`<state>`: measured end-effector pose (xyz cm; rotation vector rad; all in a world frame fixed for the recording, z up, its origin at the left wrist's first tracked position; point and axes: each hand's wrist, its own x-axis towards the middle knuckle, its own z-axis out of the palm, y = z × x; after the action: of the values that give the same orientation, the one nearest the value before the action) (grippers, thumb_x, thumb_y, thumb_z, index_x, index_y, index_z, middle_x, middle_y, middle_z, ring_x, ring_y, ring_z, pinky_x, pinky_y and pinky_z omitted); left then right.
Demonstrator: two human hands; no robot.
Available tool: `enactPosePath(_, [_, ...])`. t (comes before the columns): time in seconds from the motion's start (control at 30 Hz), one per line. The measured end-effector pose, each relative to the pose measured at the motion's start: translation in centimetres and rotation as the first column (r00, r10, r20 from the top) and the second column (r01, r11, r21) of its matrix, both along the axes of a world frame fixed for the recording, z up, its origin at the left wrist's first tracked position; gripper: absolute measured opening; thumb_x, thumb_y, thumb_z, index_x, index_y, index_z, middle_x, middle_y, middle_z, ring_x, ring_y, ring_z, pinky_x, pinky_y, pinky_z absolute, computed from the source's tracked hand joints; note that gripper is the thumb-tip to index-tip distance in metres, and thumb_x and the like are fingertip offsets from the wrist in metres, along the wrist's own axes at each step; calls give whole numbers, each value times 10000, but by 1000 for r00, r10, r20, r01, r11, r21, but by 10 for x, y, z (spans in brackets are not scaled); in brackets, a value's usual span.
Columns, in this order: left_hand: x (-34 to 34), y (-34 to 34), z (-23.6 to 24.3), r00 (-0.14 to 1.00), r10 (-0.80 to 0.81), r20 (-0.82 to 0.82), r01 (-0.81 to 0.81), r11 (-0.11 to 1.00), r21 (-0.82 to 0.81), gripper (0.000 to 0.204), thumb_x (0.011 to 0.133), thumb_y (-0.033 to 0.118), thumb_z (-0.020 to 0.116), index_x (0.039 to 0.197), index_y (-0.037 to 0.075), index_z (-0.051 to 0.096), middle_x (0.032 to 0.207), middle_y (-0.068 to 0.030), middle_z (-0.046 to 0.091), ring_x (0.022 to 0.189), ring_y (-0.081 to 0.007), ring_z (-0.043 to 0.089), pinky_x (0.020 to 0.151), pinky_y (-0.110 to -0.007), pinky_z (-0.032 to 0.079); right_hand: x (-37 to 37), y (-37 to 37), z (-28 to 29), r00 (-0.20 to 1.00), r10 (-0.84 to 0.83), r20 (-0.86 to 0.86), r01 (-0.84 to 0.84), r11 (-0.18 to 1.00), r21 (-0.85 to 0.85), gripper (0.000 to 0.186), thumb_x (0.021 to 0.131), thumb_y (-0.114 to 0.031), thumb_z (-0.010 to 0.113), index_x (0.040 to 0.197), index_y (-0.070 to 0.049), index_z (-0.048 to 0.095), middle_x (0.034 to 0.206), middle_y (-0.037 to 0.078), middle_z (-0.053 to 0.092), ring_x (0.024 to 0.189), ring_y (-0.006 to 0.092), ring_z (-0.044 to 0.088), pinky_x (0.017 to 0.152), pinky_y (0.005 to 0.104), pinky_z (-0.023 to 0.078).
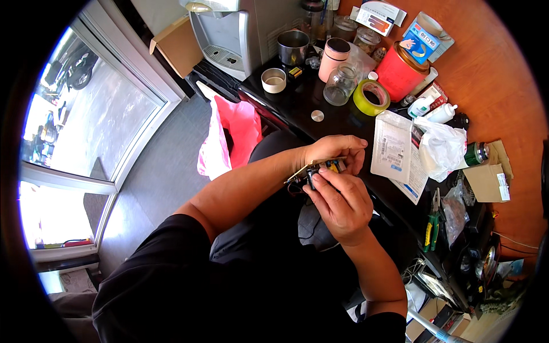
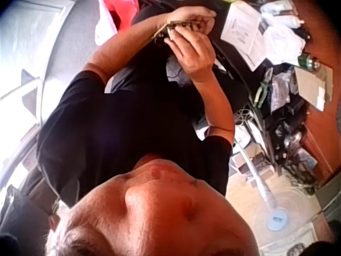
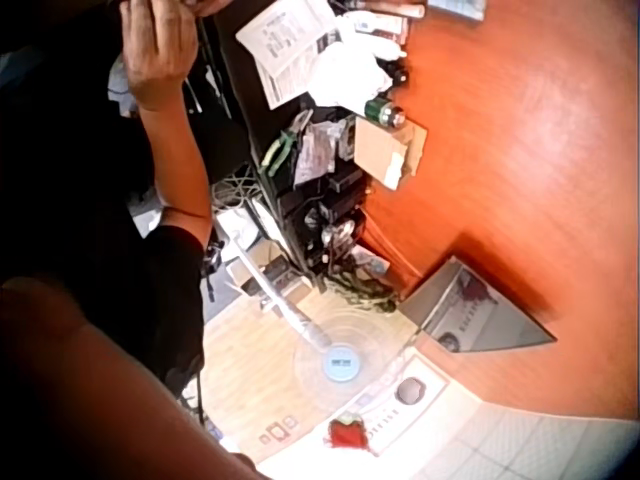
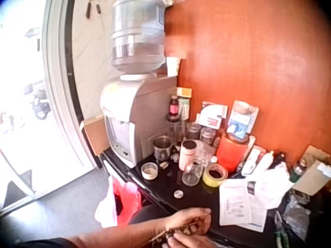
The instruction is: The person cuts a component lead on a circuit board using pliers and solders the component onto the board using a soldering iron.
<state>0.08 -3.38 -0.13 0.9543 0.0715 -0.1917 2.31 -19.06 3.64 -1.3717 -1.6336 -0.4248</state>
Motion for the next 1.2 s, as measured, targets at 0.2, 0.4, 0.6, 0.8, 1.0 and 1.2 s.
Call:
enactPosePath(0.2, [2,1,-3,1000,8,-22,-8,1000,4,550,1008,453,455,791,-16,645,658,-98,621,509,-146,536,525,-250,442,-2,1,-1,1000,-16,-4,16,1000,-2,318,678,-22,876,968,-18,744,999,86,725,832,240,697,722,315,569])
enactPosePath(0.4, [5,2,-4,998,36,-43,-36,999,2,531,1012,422,462,779,-16,649,638,-97,615,509,-143,543,511,-255,435,-1,2,1,999,-12,-38,12,1000,-13,308,675,-20,876,956,-19,749,992,83,729,820,235,694,719,313,571])
enactPosePath(0.6, [6,1,-3,999,48,-5,-47,994,96,504,1013,370,466,733,-7,648,647,-95,618,534,-158,554,554,-276,452,4,0,-3,1000,18,-22,-18,1000,-25,333,725,-8,843,1042,-9,742,1061,100,705,857,235,692,745,312,574])
enactPosePath(0.8, [9,3,-10,999,28,40,-34,985,167,488,1007,353,484,729,-5,664,675,-96,639,590,-158,579,610,-284,461,4,-1,-3,998,6,-69,-9,999,-39,333,699,-18,857,1015,-18,750,1048,92,715,863,230,690,749,314,572])
enactPosePath(1.0, [6,6,-15,990,131,47,-138,963,231,466,998,341,511,732,-6,671,701,-92,653,657,-153,605,655,-287,472,11,2,-5,970,31,-240,-52,995,-81,313,663,-13,873,952,-42,757,1031,63,717,882,216,685,768,316,572])
enactPosePath(1.2, [10,8,-43,918,2,397,-275,725,631,298,914,237,587,775,-13,672,730,-100,663,685,-175,622,671,-320,492,28,-5,-3,924,93,-370,-173,966,-190,449,583,-16,917,969,-53,690,1007,71,650,899,245,658,783,324,556])
